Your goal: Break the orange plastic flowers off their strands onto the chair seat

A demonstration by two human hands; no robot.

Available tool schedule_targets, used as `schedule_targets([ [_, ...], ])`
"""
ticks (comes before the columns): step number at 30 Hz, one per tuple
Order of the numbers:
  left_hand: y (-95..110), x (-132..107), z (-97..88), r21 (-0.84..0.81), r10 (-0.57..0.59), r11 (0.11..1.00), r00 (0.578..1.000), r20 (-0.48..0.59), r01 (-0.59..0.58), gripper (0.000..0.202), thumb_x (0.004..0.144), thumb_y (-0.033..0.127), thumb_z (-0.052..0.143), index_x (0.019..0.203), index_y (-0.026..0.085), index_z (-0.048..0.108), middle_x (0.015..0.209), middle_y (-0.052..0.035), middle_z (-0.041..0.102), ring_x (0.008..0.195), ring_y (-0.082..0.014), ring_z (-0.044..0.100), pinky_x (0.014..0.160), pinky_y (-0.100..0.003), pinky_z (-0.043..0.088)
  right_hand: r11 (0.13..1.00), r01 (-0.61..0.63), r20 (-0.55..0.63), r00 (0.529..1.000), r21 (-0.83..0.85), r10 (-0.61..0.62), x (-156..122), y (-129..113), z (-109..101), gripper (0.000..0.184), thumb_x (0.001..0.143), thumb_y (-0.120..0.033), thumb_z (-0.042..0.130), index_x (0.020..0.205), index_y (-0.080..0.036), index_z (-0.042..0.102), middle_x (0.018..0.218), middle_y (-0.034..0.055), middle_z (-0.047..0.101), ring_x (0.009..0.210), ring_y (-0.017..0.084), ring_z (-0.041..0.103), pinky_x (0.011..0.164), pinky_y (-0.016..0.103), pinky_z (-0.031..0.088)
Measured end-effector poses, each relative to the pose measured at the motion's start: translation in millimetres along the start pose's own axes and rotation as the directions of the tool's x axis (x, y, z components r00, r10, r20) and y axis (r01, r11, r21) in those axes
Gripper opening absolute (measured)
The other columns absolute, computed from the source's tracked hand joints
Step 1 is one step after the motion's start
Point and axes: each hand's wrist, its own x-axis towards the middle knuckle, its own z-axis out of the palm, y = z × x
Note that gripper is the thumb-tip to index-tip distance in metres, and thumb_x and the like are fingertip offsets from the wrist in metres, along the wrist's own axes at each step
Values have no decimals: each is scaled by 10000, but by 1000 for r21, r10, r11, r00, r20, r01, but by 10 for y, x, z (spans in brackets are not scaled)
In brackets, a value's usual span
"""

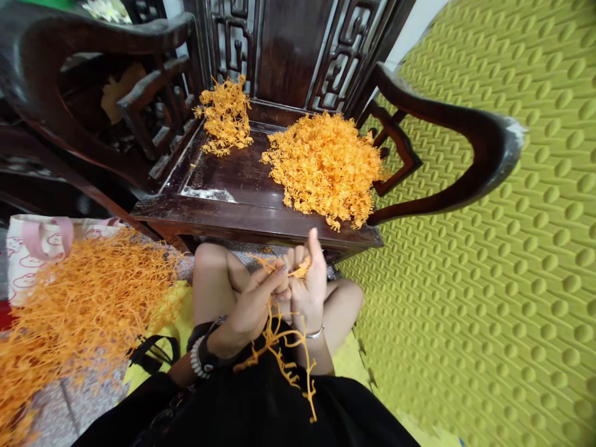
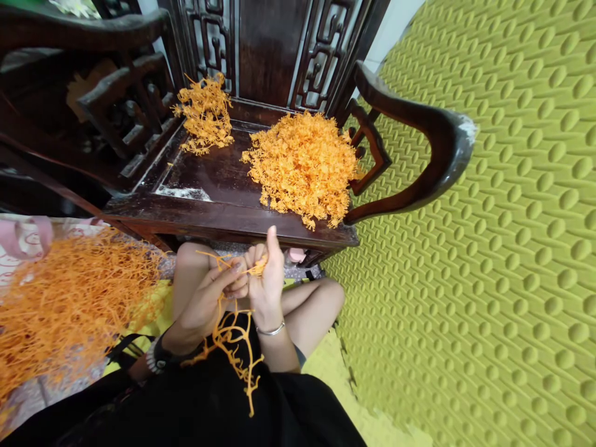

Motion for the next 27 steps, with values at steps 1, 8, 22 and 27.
schedule_targets([
  [1,29,-41,-33,-11,18,1000,999,-29,-18,399,718,358,750,620,167,414,570,74,262,497,-53,215,458,-165,255,995,94,-60,994,32,-92,32,-114,-101,619,873,-564,483,463,-239,153,361,-89,185,319,64,169,295,218,248],
  [8,217,-202,-214,122,262,958,965,4,-261,343,872,297,582,605,175,403,592,45,278,506,-83,262,480,-224,261,943,333,-261,912,21,-317,5,-509,-337,577,881,-470,544,495,-199,212,386,-100,207,332,50,162,345,212,201],
  [22,103,191,-196,750,41,581,932,361,-316,263,879,334,519,698,149,569,677,-6,571,654,-141,499,617,-247,364,825,183,29,980,-534,-198,-96,41,-60,575,829,-564,544,492,-192,264,479,-67,236,460,58,203,453,247,172],
  [27,157,232,-217,795,-60,515,911,408,-322,243,904,311,466,735,164,560,666,5,557,673,-145,511,653,-255,376,882,61,130,992,-468,0,-103,17,-160,548,845,-599,491,512,-189,344,465,-66,280,432,59,250,430,226,198],
])
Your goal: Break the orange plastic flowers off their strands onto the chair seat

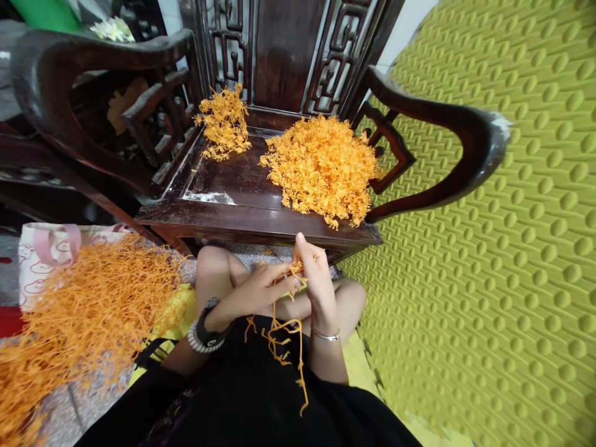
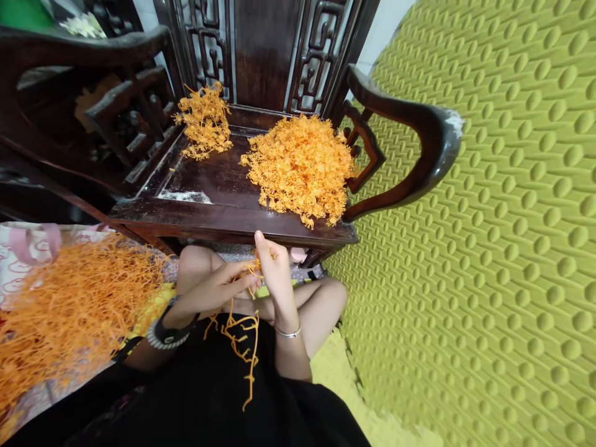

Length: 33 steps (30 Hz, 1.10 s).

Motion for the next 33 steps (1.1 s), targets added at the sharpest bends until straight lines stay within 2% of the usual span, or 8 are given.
schedule_targets([
  [5,-39,-53,28,-292,-27,956,999,-35,16,389,891,399,488,587,161,449,543,40,408,528,-88,366,525,-232,290,964,-102,166,984,246,61,-109,-20,-48,442,761,-506,662,600,-182,408,539,-72,365,465,52,292,435,188,255],
  [8,-114,-85,121,-567,-68,819,996,56,88,390,827,426,593,581,155,457,512,54,366,460,-61,304,452,-215,240,922,-30,-22,999,387,41,-184,-68,36,407,772,-435,676,625,-196,382,531,-84,357,446,50,270,416,177,235],
  [11,-154,-62,266,-741,-59,668,998,38,68,442,747,462,675,541,164,422,458,80,289,397,-39,238,390,-193,199,836,84,-208,977,543,38,-226,-115,167,391,821,-430,628,654,-218,344,487,-101,312,412,61,231,391,174,239],
  [15,-88,0,414,-804,-68,595,996,-63,-11,550,704,547,661,494,194,295,423,96,206,356,-27,162,329,-166,162,725,55,-214,968,687,129,-198,-168,234,439,832,-449,614,644,-221,290,453,-113,252,380,59,219,365,159,260],
  [20,31,-46,447,-845,-103,530,984,-146,-70,627,667,550,688,496,193,201,416,103,159,351,-20,125,323,-147,159,616,82,-217,965,783,146,-45,-210,28,496,858,-420,602,611,-209,228,449,-117,198,373,52,148,341,148,224],
  [25,9,-79,398,-748,-101,636,939,-327,-192,551,684,555,696,510,191,320,452,102,160,389,-38,151,362,-169,244,702,147,-237,971,697,32,-21,-169,-55,317,885,-422,564,705,-213,407,458,-124,213,368,54,122,351,148,199],
  [29,-100,-77,310,-611,-71,774,935,-348,-169,514,735,586,628,523,184,389,461,89,210,406,-49,183,395,-197,264,865,54,-121,993,499,8,-140,-75,80,188,841,-363,612,959,-220,583,537,-85,447,413,50,312,400,157,272],
  [33,-185,-122,242,-511,-93,851,922,-375,-122,501,762,580,598,521,180,417,461,69,284,418,-63,243,421,-217,267,908,-60,-4,998,414,68,-193,20,149,212,786,-371,648,901,-193,653,676,-25,543,484,63,378,431,182,294],
])
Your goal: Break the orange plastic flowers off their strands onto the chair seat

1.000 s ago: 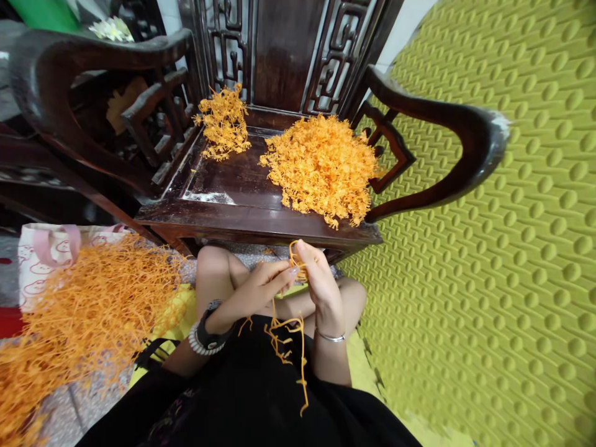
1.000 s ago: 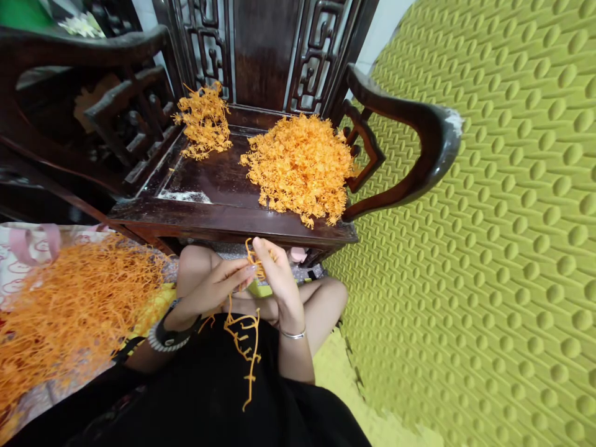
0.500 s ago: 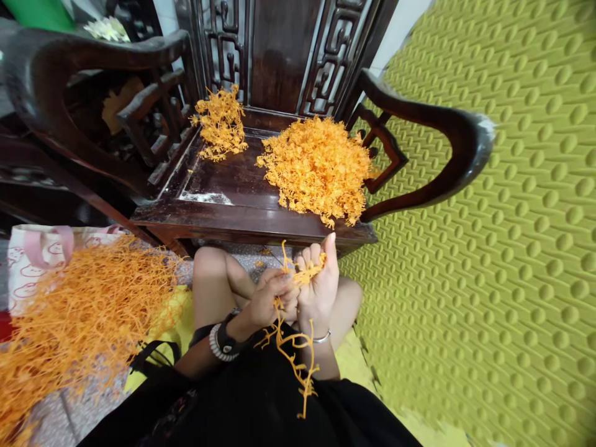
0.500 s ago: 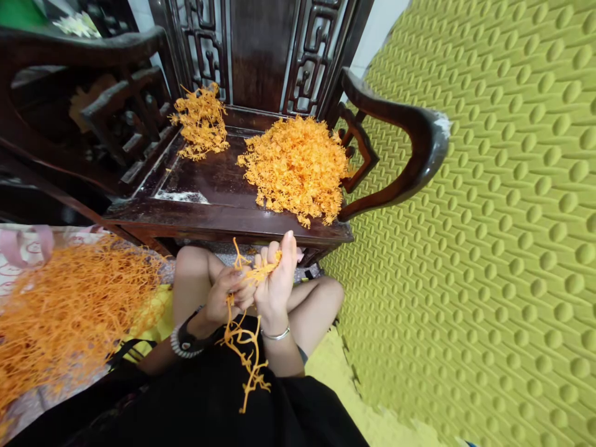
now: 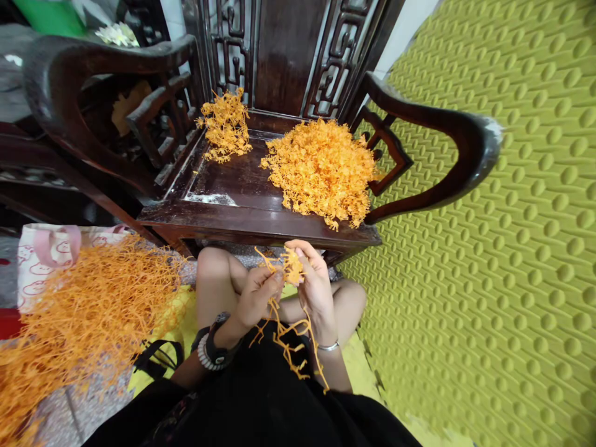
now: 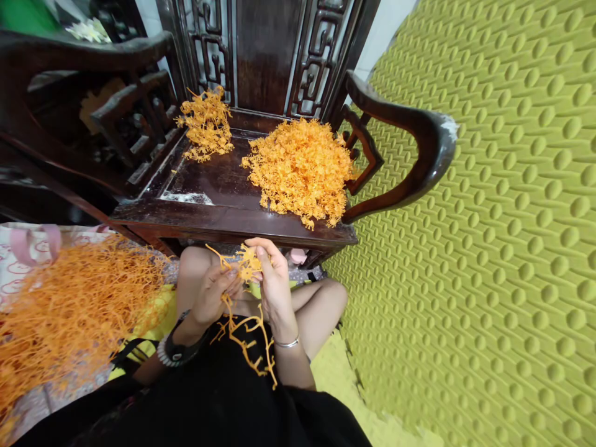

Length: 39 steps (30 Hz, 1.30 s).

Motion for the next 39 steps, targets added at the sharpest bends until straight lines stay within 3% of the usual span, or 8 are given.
schedule_targets([
  [9,25,-14,5,288,86,957,978,-191,-28,371,779,435,604,553,170,476,496,39,402,494,-97,335,485,-239,255,969,80,-155,981,-233,-118,9,260,24,588,833,-709,390,612,-190,555,510,-22,403,445,100,323,426,233,264],
  [18,-1,1,-56,402,104,915,975,-199,-16,288,813,319,525,574,168,471,520,40,414,508,-98,359,495,-233,265,840,366,79,927,-399,-367,-83,354,-46,688,722,-855,306,778,-205,524,632,-18,426,546,125,356,503,253,285],
  [21,18,6,-73,353,77,935,982,-173,-11,312,797,346,566,560,165,472,510,40,422,499,-94,352,488,-234,255,825,334,40,934,-455,-355,-85,360,-8,507,772,-712,489,743,-206,495,626,-33,421,551,112,349,520,242,295],
  [23,12,0,-103,272,32,962,993,-117,1,369,784,379,602,529,169,439,488,44,403,480,-85,335,475,-232,249,885,226,-13,967,-406,-253,-72,352,16,442,831,-595,519,651,-200,437,579,-45,382,512,93,311,489,228,274],
  [26,-7,-29,-156,108,-44,993,999,1,44,435,772,447,625,511,178,404,455,52,371,432,-71,313,445,-228,262,989,2,49,999,-151,6,-55,316,32,486,821,-588,550,593,-209,348,478,-84,279,412,62,194,404,210,192],
  [29,15,-66,-155,-26,-72,997,996,56,73,501,761,551,573,495,202,332,411,74,268,363,-60,236,381,-223,234,987,-135,102,987,86,126,-19,224,19,519,769,-613,606,601,-222,309,440,-113,225,374,49,100,356,190,131],
  [33,84,-88,-62,-325,-64,941,994,88,90,565,740,542,594,478,202,227,416,92,168,350,-38,123,340,-190,165,967,-52,12,999,250,50,79,46,-36,528,794,-635,558,620,-225,274,455,-116,158,395,70,32,333,165,112],
  [39,25,-86,-31,-340,-78,931,982,171,133,572,712,524,672,467,187,280,420,89,210,360,-31,156,344,-175,211,995,-34,99,995,92,25,27,34,-17,363,825,-512,606,688,-216,447,458,-110,247,380,50,135,364,163,147],
])
